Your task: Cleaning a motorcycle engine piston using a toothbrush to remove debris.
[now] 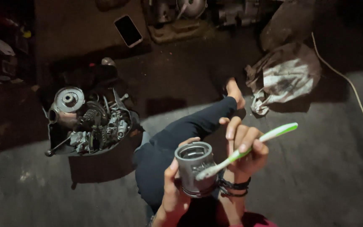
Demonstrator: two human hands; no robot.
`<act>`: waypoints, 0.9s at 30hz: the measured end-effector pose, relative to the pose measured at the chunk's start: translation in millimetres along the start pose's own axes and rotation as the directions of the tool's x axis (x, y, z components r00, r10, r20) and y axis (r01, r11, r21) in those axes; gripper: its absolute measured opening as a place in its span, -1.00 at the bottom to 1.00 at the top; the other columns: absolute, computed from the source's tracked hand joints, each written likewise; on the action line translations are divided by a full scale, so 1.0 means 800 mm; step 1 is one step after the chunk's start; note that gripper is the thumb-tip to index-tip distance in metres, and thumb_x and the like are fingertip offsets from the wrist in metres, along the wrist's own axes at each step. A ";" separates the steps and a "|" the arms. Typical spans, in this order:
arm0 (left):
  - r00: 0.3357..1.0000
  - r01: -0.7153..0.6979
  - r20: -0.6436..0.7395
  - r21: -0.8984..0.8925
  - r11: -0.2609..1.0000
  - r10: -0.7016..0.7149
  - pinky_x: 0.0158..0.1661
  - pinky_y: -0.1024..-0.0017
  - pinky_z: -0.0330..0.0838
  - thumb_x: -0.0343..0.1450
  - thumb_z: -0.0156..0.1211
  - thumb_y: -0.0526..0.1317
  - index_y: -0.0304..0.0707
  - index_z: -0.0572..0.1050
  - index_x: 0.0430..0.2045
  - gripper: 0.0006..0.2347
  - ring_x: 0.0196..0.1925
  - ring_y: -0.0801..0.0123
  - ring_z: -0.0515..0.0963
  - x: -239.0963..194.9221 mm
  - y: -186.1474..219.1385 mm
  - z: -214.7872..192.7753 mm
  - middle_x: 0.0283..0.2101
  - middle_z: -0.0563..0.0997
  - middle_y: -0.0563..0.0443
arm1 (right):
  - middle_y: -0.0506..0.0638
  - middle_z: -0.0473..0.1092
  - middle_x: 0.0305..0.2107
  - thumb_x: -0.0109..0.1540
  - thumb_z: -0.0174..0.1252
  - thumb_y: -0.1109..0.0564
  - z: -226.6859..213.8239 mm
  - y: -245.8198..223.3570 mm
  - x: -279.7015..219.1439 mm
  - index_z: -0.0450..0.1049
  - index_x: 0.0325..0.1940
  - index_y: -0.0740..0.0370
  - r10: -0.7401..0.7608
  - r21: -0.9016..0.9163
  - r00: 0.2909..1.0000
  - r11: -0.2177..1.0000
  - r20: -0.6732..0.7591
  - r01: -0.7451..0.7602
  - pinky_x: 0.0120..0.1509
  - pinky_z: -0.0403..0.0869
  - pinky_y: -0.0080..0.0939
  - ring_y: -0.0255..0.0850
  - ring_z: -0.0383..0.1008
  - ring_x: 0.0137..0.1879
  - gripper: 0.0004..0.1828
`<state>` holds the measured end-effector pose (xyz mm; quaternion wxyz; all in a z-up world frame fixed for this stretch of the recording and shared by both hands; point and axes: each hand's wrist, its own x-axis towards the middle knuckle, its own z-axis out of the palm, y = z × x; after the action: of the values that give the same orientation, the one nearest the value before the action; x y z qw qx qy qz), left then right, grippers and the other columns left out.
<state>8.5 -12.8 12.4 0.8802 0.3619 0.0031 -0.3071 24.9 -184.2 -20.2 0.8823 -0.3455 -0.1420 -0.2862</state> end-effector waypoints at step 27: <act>0.991 -0.099 0.038 -0.432 0.896 0.128 -0.20 0.26 0.57 0.45 -0.30 0.10 -0.39 0.23 0.33 -0.37 -0.26 0.12 0.63 -0.013 -0.006 -0.020 -0.06 0.53 -0.28 | -0.10 0.22 -0.53 0.47 -0.09 0.02 0.005 0.010 -0.015 0.49 -0.21 0.12 -0.010 0.136 1.000 0.991 0.014 0.008 0.38 0.30 0.04 -0.19 0.35 -0.04 -0.70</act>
<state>0.7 0.6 -0.5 0.9542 0.1487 0.0209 -0.2587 20.1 -171.5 -27.0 0.9014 -0.2863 -0.1692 -0.2774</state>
